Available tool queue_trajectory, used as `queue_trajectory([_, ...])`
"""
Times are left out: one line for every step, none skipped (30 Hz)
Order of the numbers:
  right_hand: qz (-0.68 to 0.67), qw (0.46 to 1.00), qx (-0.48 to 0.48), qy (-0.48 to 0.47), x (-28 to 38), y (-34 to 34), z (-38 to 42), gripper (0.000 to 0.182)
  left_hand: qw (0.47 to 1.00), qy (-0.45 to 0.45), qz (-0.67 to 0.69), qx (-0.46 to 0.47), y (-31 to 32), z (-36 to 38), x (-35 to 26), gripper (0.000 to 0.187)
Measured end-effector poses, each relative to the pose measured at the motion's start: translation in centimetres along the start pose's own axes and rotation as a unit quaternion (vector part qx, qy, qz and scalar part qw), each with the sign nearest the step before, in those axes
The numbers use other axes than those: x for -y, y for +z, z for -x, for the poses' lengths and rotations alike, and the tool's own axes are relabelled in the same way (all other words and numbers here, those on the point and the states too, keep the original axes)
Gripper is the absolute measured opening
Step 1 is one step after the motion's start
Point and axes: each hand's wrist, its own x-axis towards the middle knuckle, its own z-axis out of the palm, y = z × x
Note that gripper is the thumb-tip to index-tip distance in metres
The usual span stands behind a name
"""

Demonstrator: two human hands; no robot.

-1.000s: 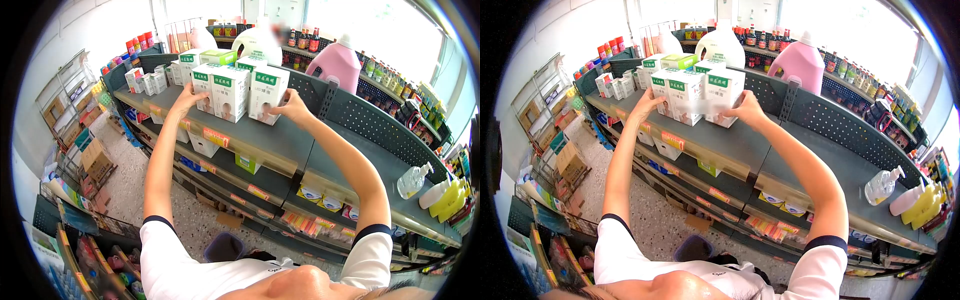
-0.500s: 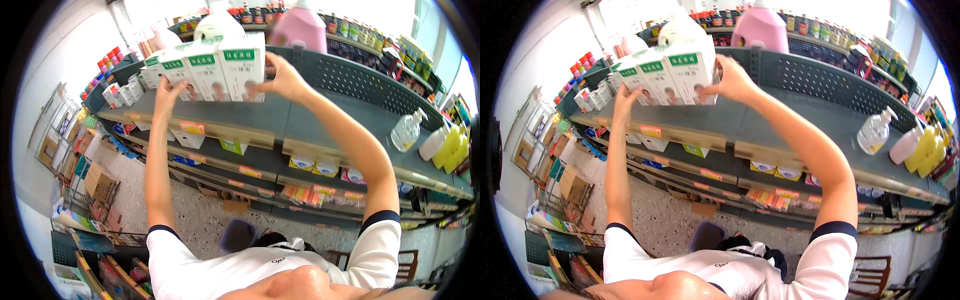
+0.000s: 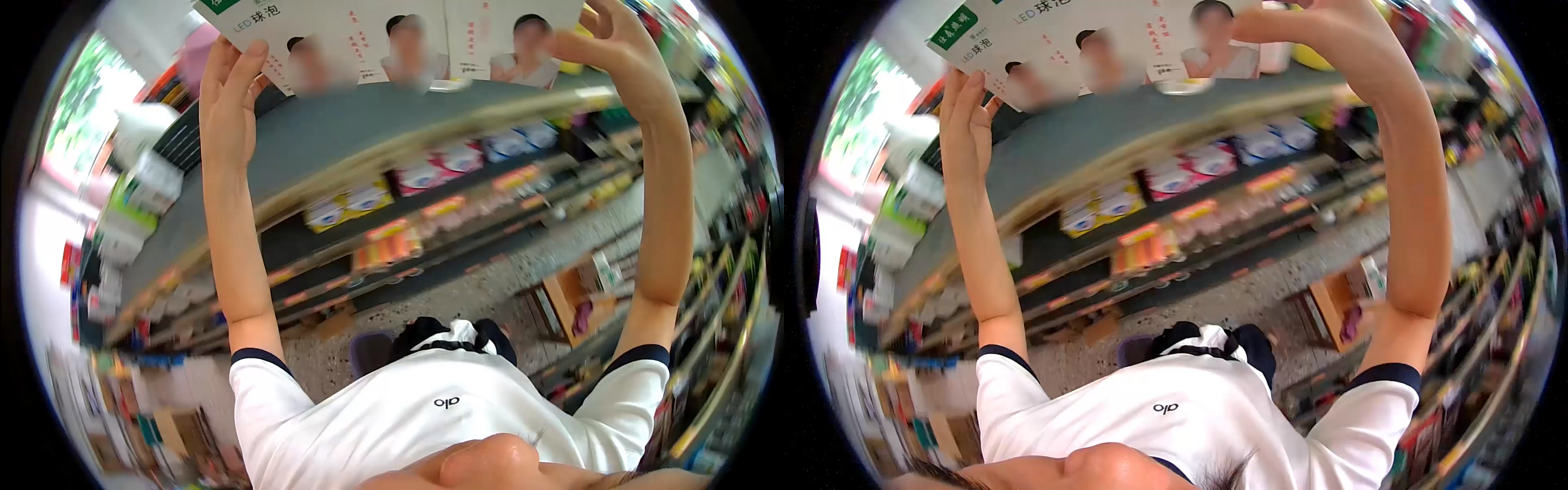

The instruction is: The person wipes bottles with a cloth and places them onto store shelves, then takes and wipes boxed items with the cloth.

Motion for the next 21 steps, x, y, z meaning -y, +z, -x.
queue_trajectory([0.022,0.999,-0.021,-0.013,-1.6,-3.0,2.1,0.075,0.999,-0.005,0.020,0.027,3.8,-0.5,0.9,0.044])
queue_trajectory([0.055,0.998,-0.039,0.007,-4.0,-6.8,4.6,0.071,0.997,-0.010,0.045,0.057,7.6,-0.9,2.0,0.044])
queue_trajectory([0.087,0.994,-0.055,0.029,-6.7,-11.0,7.6,0.067,0.994,-0.016,0.069,0.086,11.3,-1.1,3.2,0.044])
queue_trajectory([0.117,0.989,-0.071,0.049,-8.3,-14.2,10.8,0.064,0.989,-0.020,0.092,0.114,15.0,-1.1,4.4,0.044])
queue_trajectory([0.125,0.984,-0.100,0.082,-8.5,-16.1,13.9,0.062,0.982,-0.026,0.122,0.143,19.1,-0.8,5.3,0.042])
queue_trajectory([0.130,0.977,-0.126,0.112,-8.0,-17.4,16.9,0.061,0.973,-0.032,0.150,0.170,23.1,-0.1,6.0,0.039])
queue_trajectory([0.133,0.969,-0.152,0.139,-8.0,-18.6,19.8,0.059,0.965,-0.037,0.175,0.194,27.3,0.8,6.3,0.037])
queue_trajectory([0.159,0.959,-0.182,0.147,-8.4,-19.8,22.7,0.061,0.955,-0.067,0.197,0.214,31.2,2.1,5.9,0.037])
queue_trajectory([0.147,0.950,-0.210,0.180,-9.0,-20.9,25.5,0.065,0.951,-0.059,0.145,0.265,34.5,2.9,6.8,0.036])
queue_trajectory([0.134,0.938,-0.239,0.212,-9.6,-22.1,28.3,0.069,0.939,-0.074,0.169,0.289,38.2,4.1,7.4,0.038])
queue_trajectory([0.127,0.926,-0.264,0.238,-10.7,-23.2,31.4,0.071,0.926,-0.091,0.192,0.312,41.9,5.6,8.1,0.040])
queue_trajectory([0.103,0.914,-0.279,0.274,-11.9,-24.3,34.3,0.072,0.903,-0.116,0.228,0.346,45.3,7.0,9.5,0.042])
queue_trajectory([0.077,0.901,-0.294,0.309,-13.0,-25.1,37.0,0.074,0.876,-0.142,0.262,0.379,48.5,8.5,11.0,0.044])
queue_trajectory([0.038,0.881,-0.318,0.350,-13.9,-25.8,39.5,0.074,0.866,-0.165,0.227,0.414,51.8,10.0,12.1,0.047])
queue_trajectory([0.034,0.868,-0.327,0.373,-15.5,-26.5,42.2,0.072,0.868,-0.176,0.147,0.440,54.9,11.8,12.5,0.047])
queue_trajectory([0.028,0.865,-0.341,0.368,-17.4,-27.2,45.1,0.070,0.835,-0.188,0.196,0.479,58.4,13.9,15.9,0.053])
queue_trajectory([0.102,0.830,-0.363,0.411,-20.2,-27.4,49.4,0.071,0.831,-0.167,0.155,0.507,62.3,17.1,18.6,0.059])
queue_trajectory([0.066,0.810,-0.380,0.442,-22.3,-28.3,52.0,0.075,0.825,-0.143,0.115,0.534,66.1,20.2,21.3,0.066])
queue_trajectory([0.039,0.818,-0.383,0.427,-26.0,-28.9,56.6,0.078,0.810,-0.165,0.117,0.551,68.3,22.4,23.0,0.065])
queue_trajectory([-0.023,0.805,-0.404,0.433,-28.1,-28.5,58.0,0.082,0.794,-0.187,0.118,0.566,70.4,24.6,24.8,0.065])
queue_trajectory([0.010,0.803,-0.405,0.437,-30.8,-28.5,60.9,0.087,0.778,-0.209,0.117,0.581,72.5,26.8,26.5,0.065])
